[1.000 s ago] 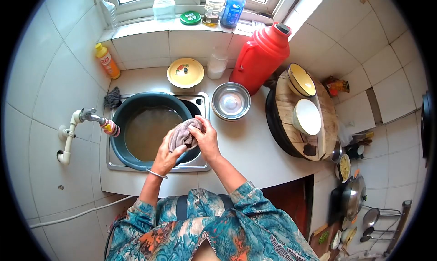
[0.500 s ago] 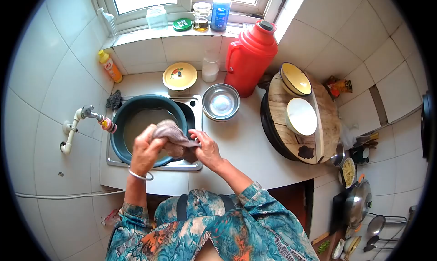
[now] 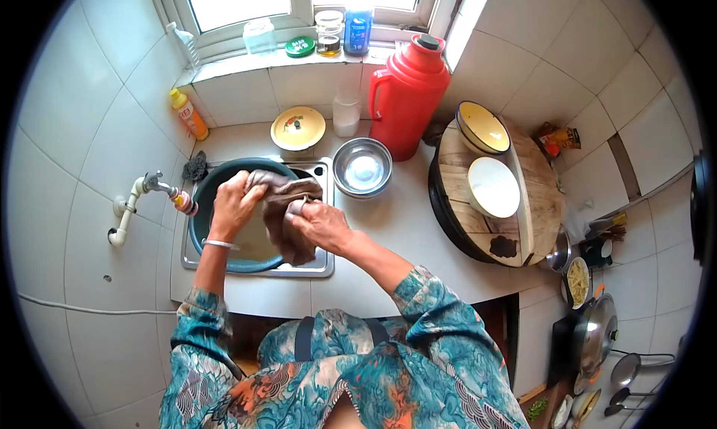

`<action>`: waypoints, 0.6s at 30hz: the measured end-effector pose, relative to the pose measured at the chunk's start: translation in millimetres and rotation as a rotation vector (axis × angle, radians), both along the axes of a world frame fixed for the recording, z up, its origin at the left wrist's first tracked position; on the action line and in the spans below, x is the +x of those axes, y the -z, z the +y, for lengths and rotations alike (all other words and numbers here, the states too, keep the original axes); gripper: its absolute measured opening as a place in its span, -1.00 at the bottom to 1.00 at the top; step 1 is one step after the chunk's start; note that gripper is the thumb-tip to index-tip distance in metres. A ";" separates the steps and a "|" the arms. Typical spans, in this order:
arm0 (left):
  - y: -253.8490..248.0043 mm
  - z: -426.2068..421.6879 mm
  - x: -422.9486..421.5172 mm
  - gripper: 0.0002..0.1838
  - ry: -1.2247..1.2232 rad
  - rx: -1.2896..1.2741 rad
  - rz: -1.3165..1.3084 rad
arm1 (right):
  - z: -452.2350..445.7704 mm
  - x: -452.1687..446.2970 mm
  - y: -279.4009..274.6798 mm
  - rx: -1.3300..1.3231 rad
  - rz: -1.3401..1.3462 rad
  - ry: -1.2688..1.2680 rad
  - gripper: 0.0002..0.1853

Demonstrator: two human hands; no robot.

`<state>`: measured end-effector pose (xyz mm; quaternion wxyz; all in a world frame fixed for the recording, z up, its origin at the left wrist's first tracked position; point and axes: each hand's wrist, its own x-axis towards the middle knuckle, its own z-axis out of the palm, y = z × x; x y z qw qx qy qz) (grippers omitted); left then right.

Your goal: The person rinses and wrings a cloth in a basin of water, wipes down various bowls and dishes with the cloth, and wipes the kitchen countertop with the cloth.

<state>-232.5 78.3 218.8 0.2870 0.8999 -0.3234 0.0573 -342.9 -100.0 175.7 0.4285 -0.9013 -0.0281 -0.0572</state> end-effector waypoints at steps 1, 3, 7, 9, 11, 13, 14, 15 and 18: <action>-0.6 1.8 5.1 -0.84 0.025 -0.251 0.058 | -3.9 6.1 -2.3 0.080 -0.084 0.088 -0.70; -1.0 12.1 4.4 -0.84 -0.072 -0.675 0.311 | -7.2 1.5 -18.6 0.189 -0.001 0.246 -0.71; 21.2 26.9 11.1 -0.77 -0.188 -0.953 0.659 | 2.7 12.7 -8.5 -0.059 -0.484 -0.003 -0.82; 49.8 35.8 11.4 -0.69 -0.006 -1.223 0.893 | 11.4 11.1 -33.1 0.352 -0.445 -0.111 -0.86; 50.1 30.2 -10.9 -0.62 0.165 -1.452 1.138 | 22.3 7.4 -44.2 0.905 -0.085 -0.258 -0.83; 46.8 16.4 -33.3 -0.55 0.220 -1.543 1.187 | 38.2 7.3 -39.5 1.074 0.099 -0.297 -0.78; 46.5 14.6 -44.0 -0.53 0.298 -1.535 1.272 | 48.8 8.6 -38.2 1.172 0.155 -0.318 -0.78; 49.0 4.8 -55.6 -0.51 0.330 -1.602 1.315 | 55.4 13.9 -28.9 1.134 0.234 -0.388 -0.74; 72.6 -2.2 -60.7 -0.60 0.033 -1.573 1.182 | 62.4 18.5 -0.7 1.286 0.248 -0.380 -0.71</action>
